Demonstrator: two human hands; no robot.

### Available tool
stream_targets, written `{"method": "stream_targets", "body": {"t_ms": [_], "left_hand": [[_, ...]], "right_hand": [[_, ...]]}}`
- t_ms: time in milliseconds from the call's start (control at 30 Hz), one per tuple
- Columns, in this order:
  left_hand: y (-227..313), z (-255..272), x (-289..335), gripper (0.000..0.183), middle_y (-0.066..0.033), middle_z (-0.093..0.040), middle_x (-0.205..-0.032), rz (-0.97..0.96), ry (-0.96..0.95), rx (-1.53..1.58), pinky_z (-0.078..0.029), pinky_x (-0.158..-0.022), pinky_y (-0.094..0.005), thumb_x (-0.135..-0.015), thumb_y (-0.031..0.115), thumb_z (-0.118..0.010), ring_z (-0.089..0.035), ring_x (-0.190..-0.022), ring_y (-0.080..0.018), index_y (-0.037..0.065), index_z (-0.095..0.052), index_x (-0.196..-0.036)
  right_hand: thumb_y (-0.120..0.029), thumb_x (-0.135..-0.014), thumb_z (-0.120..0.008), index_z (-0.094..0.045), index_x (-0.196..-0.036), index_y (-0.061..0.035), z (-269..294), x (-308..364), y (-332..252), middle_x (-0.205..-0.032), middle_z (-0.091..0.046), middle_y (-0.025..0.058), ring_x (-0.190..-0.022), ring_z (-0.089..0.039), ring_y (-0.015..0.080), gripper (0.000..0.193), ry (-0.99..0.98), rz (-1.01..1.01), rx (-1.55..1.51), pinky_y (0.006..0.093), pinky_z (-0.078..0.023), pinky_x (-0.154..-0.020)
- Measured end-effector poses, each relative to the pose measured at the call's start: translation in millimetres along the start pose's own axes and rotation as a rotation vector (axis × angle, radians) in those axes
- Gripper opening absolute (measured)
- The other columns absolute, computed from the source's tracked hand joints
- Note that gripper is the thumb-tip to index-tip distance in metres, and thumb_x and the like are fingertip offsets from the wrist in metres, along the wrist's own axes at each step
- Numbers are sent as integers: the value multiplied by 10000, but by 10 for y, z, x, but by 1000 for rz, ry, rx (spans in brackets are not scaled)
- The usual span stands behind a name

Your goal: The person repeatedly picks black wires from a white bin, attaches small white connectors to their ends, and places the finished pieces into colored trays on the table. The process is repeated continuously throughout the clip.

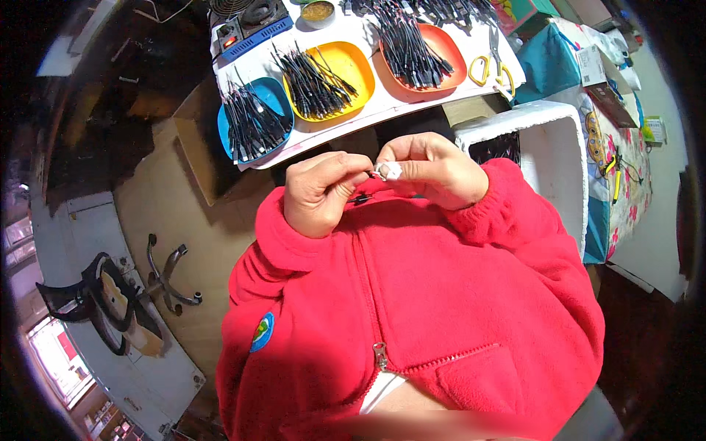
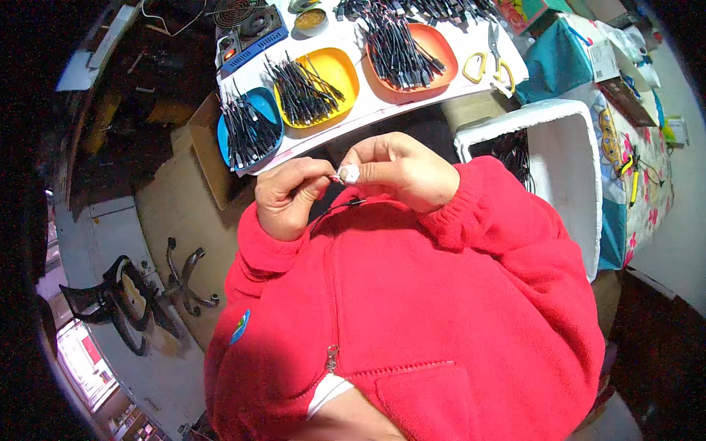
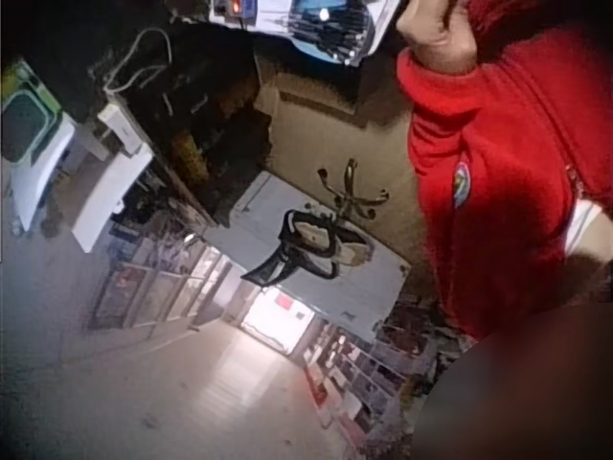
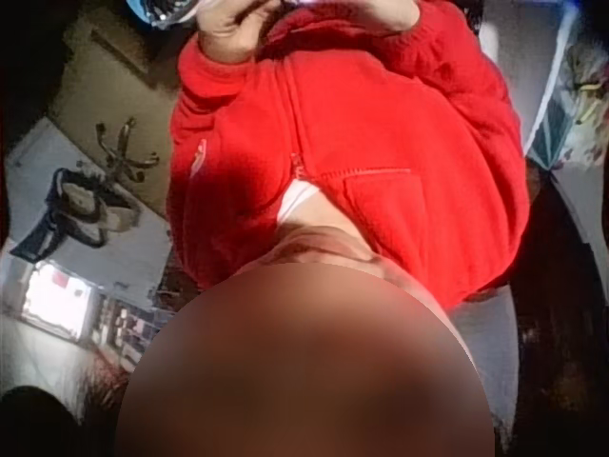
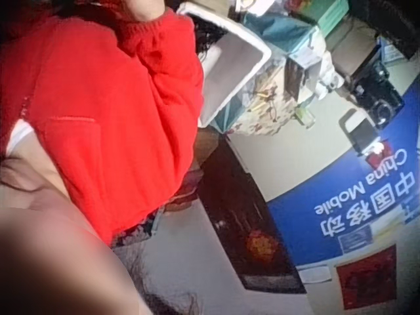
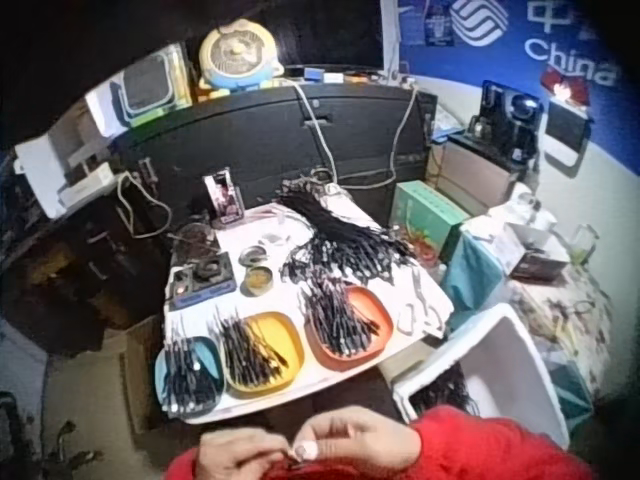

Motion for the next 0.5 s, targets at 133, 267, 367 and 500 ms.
{"method": "stream_targets", "body": {"t_ms": [133,267,367,500], "left_hand": [[-149,-44,24,78,-28,-602,-754,248,-7,697,-374,-514,-199,-900,47,-607,-477,-577,-65,-11,-631,-946],[-251,-134,46,132,-40,-597,-740,416,-15,1087,-347,-493,-210,-887,108,-637,-457,-556,-73,-3,-630,-959],[-278,-188,38,149,-51,-607,-745,501,-97,1233,-352,-489,-221,-882,106,-641,-465,-552,-86,1,-629,-987],[-273,-213,34,154,-53,-615,-756,538,-103,1328,-353,-491,-223,-882,99,-638,-468,-554,-87,2,-632,-1002]], "right_hand": [[-139,-879,-659,-611,-948,-3,-11,6,-21,-843,-604,17,-750,-557,92,160,17,252,182,229,-459,-689],[-32,-764,-704,-618,-951,-31,-54,54,-240,-877,-596,85,-790,-593,206,206,143,931,1076,280,-475,-686],[1,-717,-709,-617,-938,-31,-97,67,-273,-878,-591,80,-762,-587,235,241,85,1167,1183,311,-475,-654],[6,-702,-712,-605,-914,-15,-122,54,-261,-853,-580,87,-724,-577,237,239,150,1251,1217,320,-471,-634]]}}
Point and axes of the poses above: each hand's wrist, its own x-axis away from the middle knuckle, its own z-axis out of the back of the hand, y = z × x, the point moved 3 cm from there along -x, towards the middle knuckle
